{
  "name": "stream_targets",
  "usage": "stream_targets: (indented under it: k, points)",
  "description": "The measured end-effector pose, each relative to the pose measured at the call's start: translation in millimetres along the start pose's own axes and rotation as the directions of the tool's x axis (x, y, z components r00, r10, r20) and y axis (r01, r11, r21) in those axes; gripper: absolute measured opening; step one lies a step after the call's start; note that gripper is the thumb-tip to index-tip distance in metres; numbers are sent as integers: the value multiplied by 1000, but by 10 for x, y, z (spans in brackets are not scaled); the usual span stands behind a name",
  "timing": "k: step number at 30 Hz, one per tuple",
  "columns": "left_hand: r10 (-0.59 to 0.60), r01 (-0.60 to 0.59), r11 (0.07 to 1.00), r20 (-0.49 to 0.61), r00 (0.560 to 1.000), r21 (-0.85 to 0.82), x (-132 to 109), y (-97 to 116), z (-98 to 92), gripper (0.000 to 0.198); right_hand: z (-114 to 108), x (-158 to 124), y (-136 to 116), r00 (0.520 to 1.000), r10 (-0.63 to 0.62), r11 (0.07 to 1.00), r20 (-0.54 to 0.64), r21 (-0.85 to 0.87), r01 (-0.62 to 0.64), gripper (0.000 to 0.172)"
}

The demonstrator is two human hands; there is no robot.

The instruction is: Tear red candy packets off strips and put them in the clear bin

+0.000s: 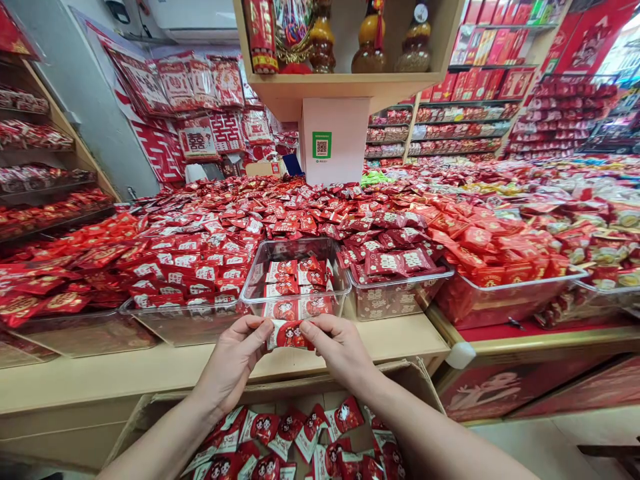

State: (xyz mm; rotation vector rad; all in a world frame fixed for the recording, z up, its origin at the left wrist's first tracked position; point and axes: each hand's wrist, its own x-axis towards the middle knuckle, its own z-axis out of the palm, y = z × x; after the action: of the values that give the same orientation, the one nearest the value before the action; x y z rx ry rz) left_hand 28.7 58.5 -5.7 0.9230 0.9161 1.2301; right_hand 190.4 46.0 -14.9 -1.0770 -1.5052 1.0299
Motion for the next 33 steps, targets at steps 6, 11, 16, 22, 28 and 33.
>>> stream_targets:
  k: [6, 11, 16, 22, 28, 33]
  points:
    - [56, -55, 998, -30, 998, 36, -22, -16, -3, 12, 50, 9, 44, 995, 60, 991, 81, 114, -70, 28]
    - [-40, 34, 995, 74, 996, 94, -52, -6, 14, 22, 75, -5, 64, 992, 102, 985, 76, 130, -111, 28]
    - [-86, 77, 991, 77, 993, 114, -47, -20, -2, 24, 56, -21, 42, 991, 95, 988, 95, 111, -105, 26]
    - [-97, 93, 992, 50, 994, 83, -55, -13, -10, 25, 37, -37, 12, 993, 56, 992, 101, 107, -66, 27]
    - [-115, 110, 991, 75, 990, 70, -40, -7, -18, 20, 32, -38, 41, 997, 28, 999, 71, 41, -31, 25]
    - [-184, 164, 971, 105, 977, 172, -41, 17, 3, 28, 12, -49, 86, 970, -194, 968, -144, -186, 166, 15]
